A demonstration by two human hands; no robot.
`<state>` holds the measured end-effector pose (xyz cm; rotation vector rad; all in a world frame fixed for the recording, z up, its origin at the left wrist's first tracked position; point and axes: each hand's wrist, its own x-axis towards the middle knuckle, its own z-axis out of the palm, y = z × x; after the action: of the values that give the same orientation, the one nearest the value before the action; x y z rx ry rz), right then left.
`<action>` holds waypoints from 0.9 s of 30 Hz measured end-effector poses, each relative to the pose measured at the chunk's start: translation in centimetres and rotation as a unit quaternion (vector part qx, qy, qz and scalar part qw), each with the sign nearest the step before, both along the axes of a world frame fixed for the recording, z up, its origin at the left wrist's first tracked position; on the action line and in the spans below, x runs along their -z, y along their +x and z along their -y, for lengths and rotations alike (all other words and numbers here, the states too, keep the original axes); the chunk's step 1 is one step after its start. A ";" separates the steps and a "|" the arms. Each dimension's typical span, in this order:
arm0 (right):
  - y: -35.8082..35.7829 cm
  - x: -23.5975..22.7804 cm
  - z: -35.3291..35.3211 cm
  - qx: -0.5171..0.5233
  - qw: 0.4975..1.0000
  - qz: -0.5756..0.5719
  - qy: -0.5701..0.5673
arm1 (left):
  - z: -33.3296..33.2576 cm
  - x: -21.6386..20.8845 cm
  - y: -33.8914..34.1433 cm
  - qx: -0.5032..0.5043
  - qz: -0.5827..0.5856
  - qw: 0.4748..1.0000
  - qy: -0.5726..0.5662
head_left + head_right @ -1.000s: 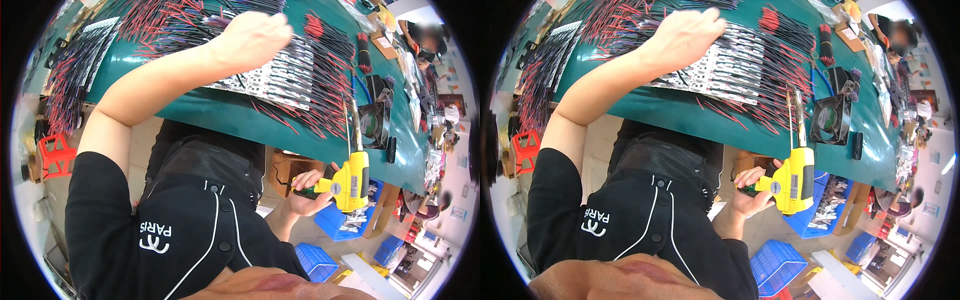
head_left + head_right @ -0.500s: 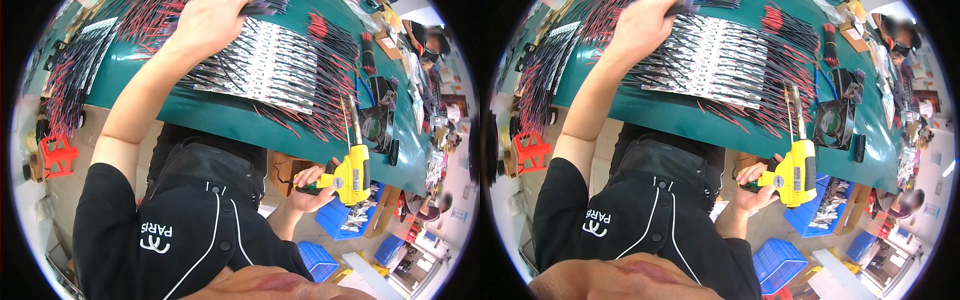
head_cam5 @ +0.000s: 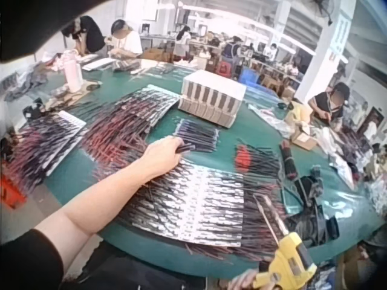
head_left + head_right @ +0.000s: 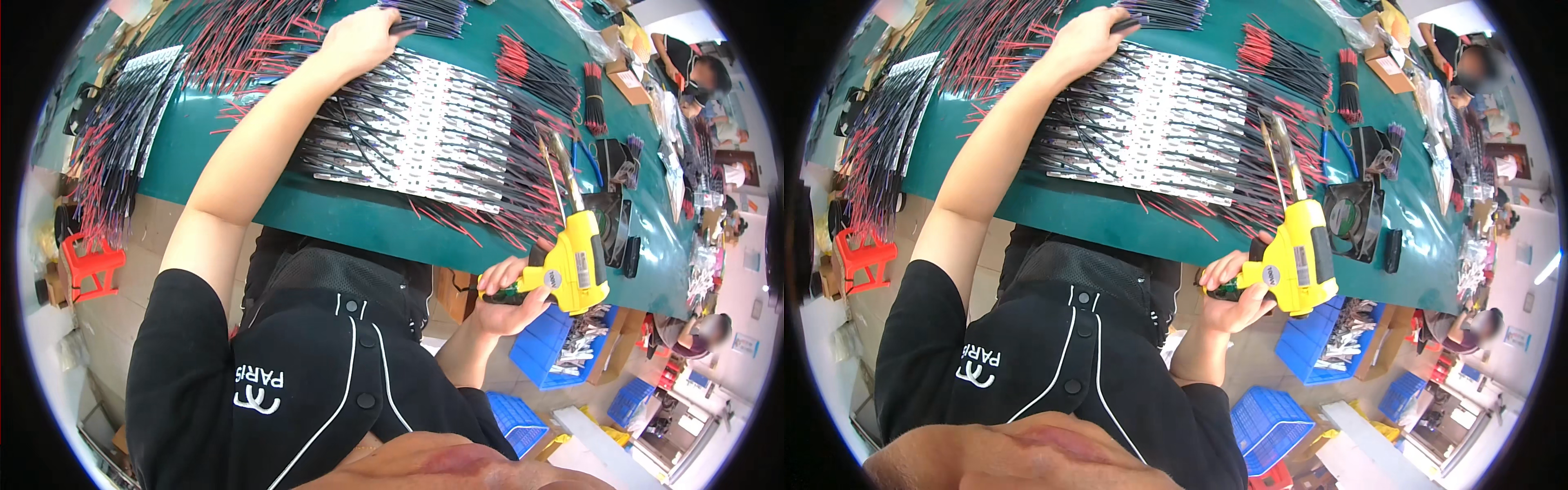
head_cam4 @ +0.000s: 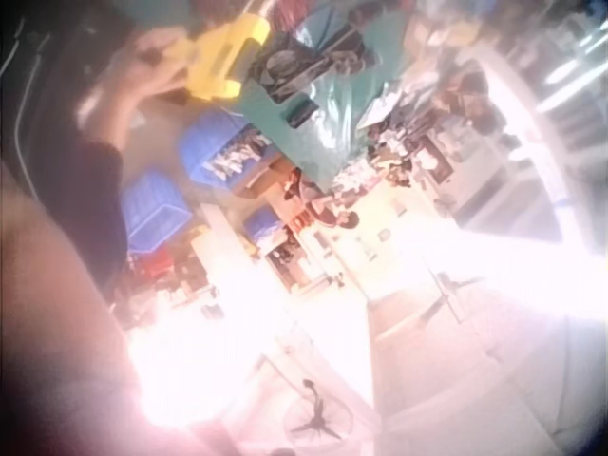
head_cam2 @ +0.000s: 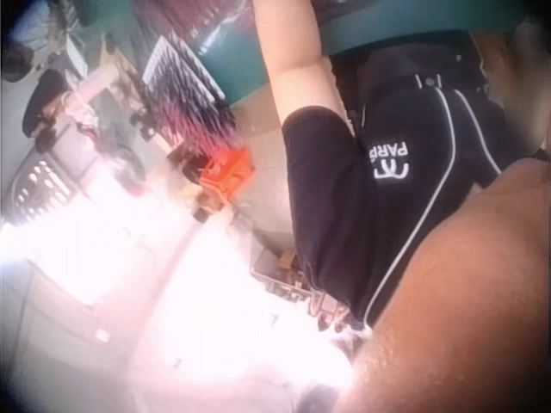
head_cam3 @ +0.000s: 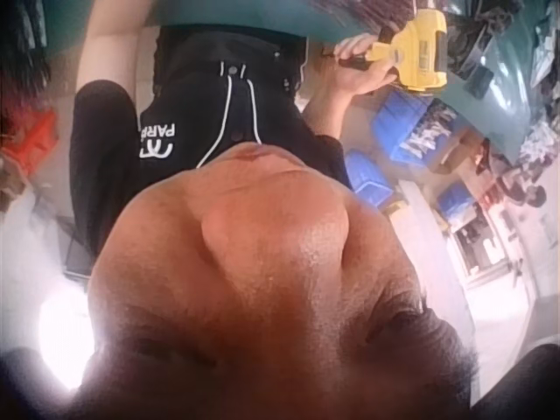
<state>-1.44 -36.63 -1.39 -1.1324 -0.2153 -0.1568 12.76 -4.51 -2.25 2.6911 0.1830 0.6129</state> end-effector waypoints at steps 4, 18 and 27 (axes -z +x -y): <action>3.0 -1.2 -0.7 -0.048 0.998 -0.017 0.043 | 2.4 -8.7 -2.1 0.050 -0.084 0.987 -0.124; 7.0 -3.6 2.2 0.035 0.998 -0.008 0.052 | 0.2 -0.9 0.2 0.138 -0.014 0.977 -0.164; 5.1 -11.3 8.2 0.205 0.972 0.100 -0.049 | -0.1 -0.9 0.0 0.128 -0.002 0.962 -0.241</action>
<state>3.66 -44.81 9.88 -1.2495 -0.1663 -0.6353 12.75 -4.43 -1.32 2.1968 -0.0174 0.4170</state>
